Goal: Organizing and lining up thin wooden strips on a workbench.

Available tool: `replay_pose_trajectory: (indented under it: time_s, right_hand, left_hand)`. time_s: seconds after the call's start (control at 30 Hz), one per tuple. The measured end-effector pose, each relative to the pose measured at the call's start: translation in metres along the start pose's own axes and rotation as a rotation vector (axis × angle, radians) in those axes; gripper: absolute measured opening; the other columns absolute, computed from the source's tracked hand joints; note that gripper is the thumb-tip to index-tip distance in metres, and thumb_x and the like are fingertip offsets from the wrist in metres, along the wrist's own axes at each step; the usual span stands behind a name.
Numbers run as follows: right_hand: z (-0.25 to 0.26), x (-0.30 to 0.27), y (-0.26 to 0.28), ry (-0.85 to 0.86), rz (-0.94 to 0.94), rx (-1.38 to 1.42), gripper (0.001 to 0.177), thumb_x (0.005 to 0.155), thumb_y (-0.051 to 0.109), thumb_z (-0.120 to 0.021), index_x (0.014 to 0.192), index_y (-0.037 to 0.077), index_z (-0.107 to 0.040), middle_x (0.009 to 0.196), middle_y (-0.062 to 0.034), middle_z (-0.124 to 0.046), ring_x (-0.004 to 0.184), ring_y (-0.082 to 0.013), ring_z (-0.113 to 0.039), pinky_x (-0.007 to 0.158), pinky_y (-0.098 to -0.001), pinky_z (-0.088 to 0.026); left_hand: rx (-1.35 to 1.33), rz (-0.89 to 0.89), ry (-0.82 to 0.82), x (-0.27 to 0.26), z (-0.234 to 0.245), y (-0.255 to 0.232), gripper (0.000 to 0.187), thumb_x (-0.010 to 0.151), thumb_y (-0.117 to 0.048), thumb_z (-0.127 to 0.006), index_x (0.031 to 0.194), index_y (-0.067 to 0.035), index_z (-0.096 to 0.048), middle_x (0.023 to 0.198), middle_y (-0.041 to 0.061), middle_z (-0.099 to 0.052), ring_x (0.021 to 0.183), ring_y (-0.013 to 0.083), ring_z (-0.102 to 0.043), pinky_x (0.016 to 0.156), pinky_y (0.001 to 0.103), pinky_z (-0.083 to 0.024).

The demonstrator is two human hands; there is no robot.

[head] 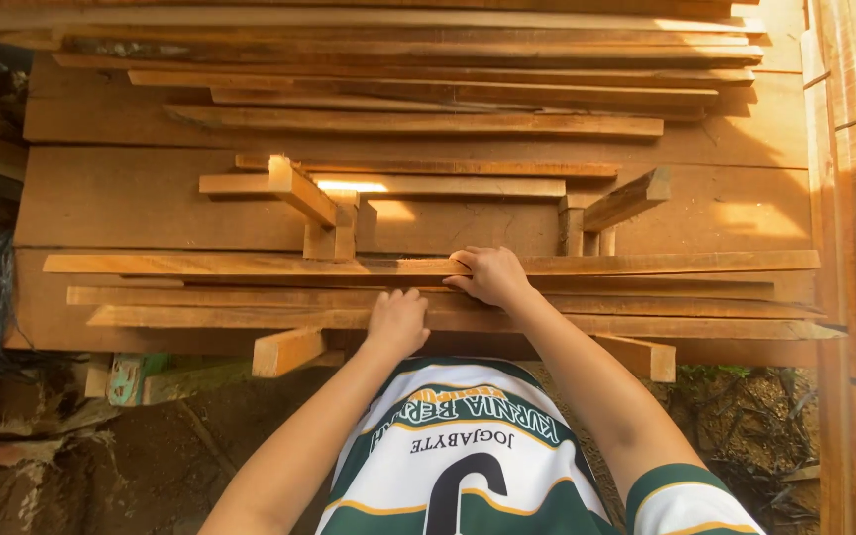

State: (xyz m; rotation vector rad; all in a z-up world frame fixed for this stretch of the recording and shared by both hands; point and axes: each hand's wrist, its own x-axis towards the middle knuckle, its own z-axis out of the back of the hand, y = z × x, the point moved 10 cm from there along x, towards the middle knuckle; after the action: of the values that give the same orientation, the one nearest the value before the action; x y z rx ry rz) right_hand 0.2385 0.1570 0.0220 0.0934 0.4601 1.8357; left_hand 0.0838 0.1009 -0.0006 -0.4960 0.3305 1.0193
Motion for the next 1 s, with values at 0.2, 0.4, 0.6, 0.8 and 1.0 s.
replay_pose_trajectory:
  time_s: [0.2, 0.4, 0.6, 0.8, 1.0]
  right_hand:
    - [-0.016, 0.034, -0.019, 0.080, -0.054, -0.047, 0.050, 0.088, 0.064, -0.061, 0.126, 0.031, -0.066, 0.118, 0.0043, -0.071, 0.108, -0.0221, -0.070, 0.087, -0.0418, -0.049]
    - [-0.023, 0.037, -0.036, 0.087, -0.061, 0.029, 0.047, 0.086, 0.054, -0.068, 0.125, 0.028, -0.066, 0.112, 0.0063, -0.065, 0.109, -0.0201, -0.064, 0.092, -0.0418, -0.048]
    - [-0.024, 0.057, -0.048, 0.129, 0.036, 0.035, 0.046, 0.087, 0.054, -0.067, 0.124, 0.026, -0.065, 0.108, 0.0044, -0.062, 0.108, -0.0190, -0.060, 0.099, -0.0425, -0.047]
    - [0.012, 0.128, -0.100, -0.258, -0.068, 0.350, 0.032, 0.093, 0.041, -0.070, 0.120, 0.023, -0.066, 0.105, -0.0010, -0.066, 0.100, -0.0269, -0.067, 0.094, -0.0439, -0.052]
    - [0.110, 0.259, -0.150, -0.319, -0.257, 0.172, 0.070, 0.103, 0.044, -0.062, 0.153, 0.000, -0.042, 0.160, -0.0215, -0.037, 0.150, -0.0412, -0.029, 0.118, -0.0631, -0.023]
  left_hand:
    - [0.118, 0.012, 0.327, 0.053, -0.026, -0.015, 0.042, 0.078, -0.042, -0.081, 0.106, -0.011, -0.077, 0.105, 0.010, -0.076, 0.102, 0.0327, -0.071, 0.088, 0.045, -0.043]
    - [0.065, 0.113, 0.542, 0.099, -0.103, 0.000, 0.041, 0.088, -0.028, -0.071, 0.121, -0.005, -0.072, 0.117, 0.015, -0.073, 0.111, 0.0340, -0.069, 0.089, 0.052, -0.049]
    - [-0.019, 0.015, 0.943, 0.089, -0.019, -0.028, 0.037, 0.066, -0.027, -0.087, 0.097, -0.009, -0.079, 0.084, 0.009, -0.078, 0.096, 0.0306, -0.075, 0.085, 0.046, -0.055]
    - [-0.689, -0.028, 0.553, 0.171, 0.134, -0.003, 0.036, 0.088, -0.040, -0.064, 0.086, -0.009, -0.080, 0.097, 0.022, -0.078, 0.107, 0.0440, -0.070, 0.096, 0.048, -0.054]
    - [-0.400, 0.050, -0.470, 0.328, 0.252, 0.121, 0.069, 0.097, -0.047, -0.068, 0.147, -0.003, -0.050, 0.149, 0.020, -0.050, 0.142, 0.0417, -0.043, 0.118, 0.055, -0.035]
